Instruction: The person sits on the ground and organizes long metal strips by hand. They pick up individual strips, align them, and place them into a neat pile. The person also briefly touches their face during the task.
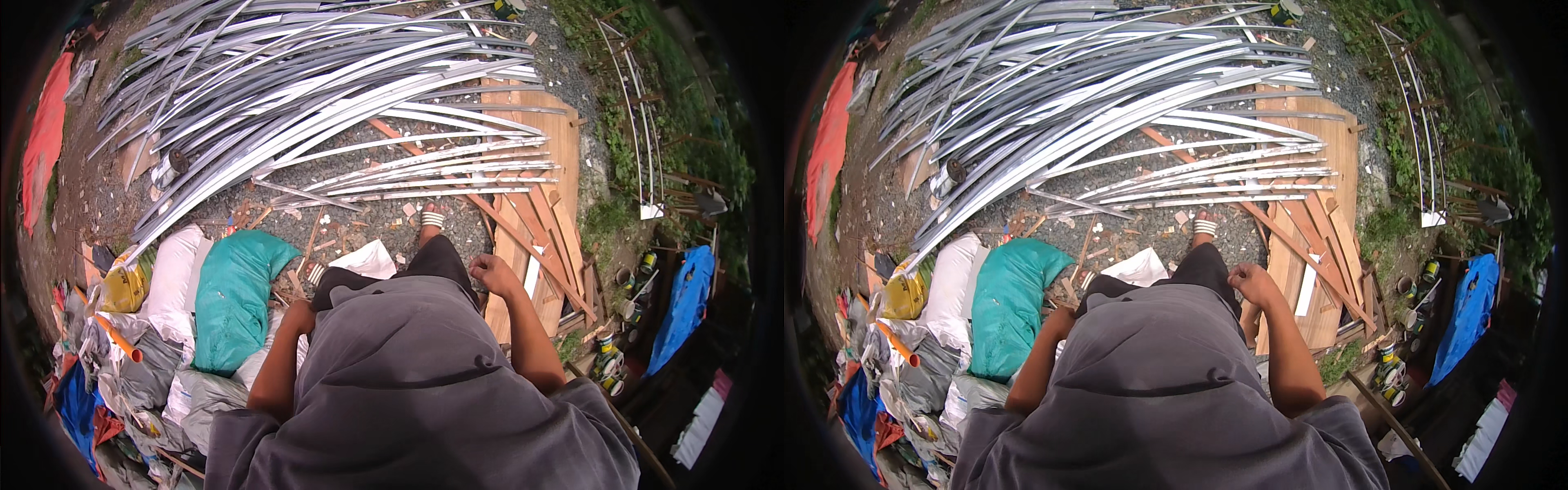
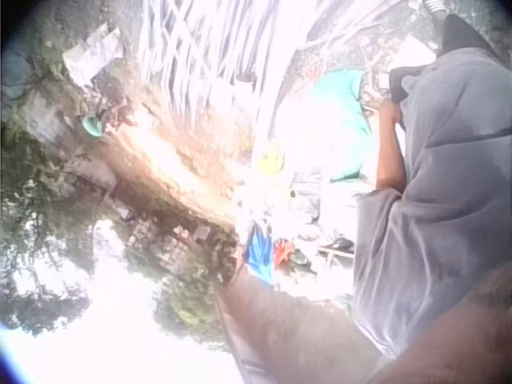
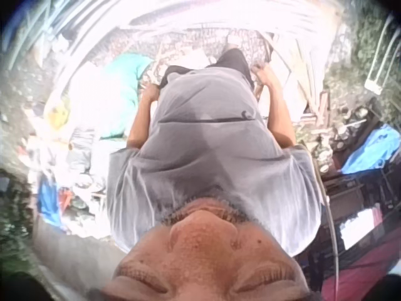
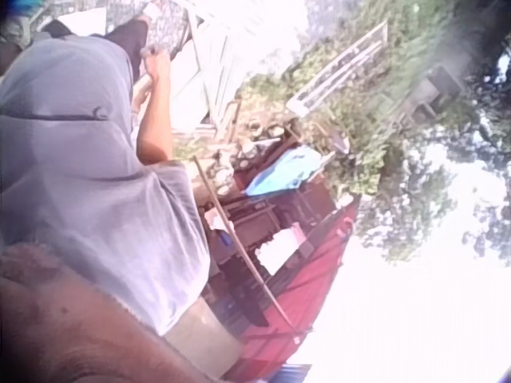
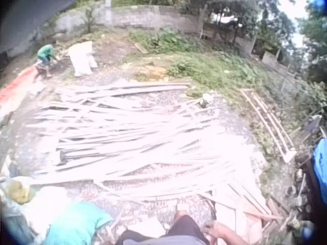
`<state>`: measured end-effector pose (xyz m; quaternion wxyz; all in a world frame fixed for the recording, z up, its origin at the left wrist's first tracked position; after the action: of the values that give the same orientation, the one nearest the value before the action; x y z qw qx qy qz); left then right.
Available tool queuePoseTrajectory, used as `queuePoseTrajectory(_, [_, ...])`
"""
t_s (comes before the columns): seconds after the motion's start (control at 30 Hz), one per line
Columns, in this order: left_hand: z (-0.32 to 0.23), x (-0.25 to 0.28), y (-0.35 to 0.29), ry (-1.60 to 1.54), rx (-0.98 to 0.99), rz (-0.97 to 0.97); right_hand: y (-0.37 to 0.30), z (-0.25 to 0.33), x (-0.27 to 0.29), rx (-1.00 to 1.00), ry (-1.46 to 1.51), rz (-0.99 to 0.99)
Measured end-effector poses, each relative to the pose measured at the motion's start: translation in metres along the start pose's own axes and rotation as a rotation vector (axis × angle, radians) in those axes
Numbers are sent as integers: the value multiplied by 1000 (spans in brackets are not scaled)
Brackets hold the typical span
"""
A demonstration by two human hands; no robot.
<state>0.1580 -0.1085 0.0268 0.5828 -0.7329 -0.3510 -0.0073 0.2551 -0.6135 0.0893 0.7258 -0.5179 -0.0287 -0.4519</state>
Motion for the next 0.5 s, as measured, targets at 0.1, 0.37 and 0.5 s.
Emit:
queuePoseTrajectory(0.1, [-44,-22,-8,36,192,-44,9,9,15,90,-49,230])
queuePoseTrajectory(0.37, [-167,13,-86,-43,396,-153,31,-7,45,252,-200,526])
queuePoseTrajectory(0.5, [-200,6,-87,-26,406,-82,22,-3,58,304,136,785])
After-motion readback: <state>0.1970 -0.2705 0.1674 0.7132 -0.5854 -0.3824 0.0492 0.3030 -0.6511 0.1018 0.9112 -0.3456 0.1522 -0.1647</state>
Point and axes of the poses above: each hand's wrist, its own y-axis towards the middle knuckle, its own x-axis out of the back of the hand, z = x × y, the point moved 7 cm from there along y, towards the middle knuckle, and after that the axes turned 7 degrees about -y, right-handed, at the moved point
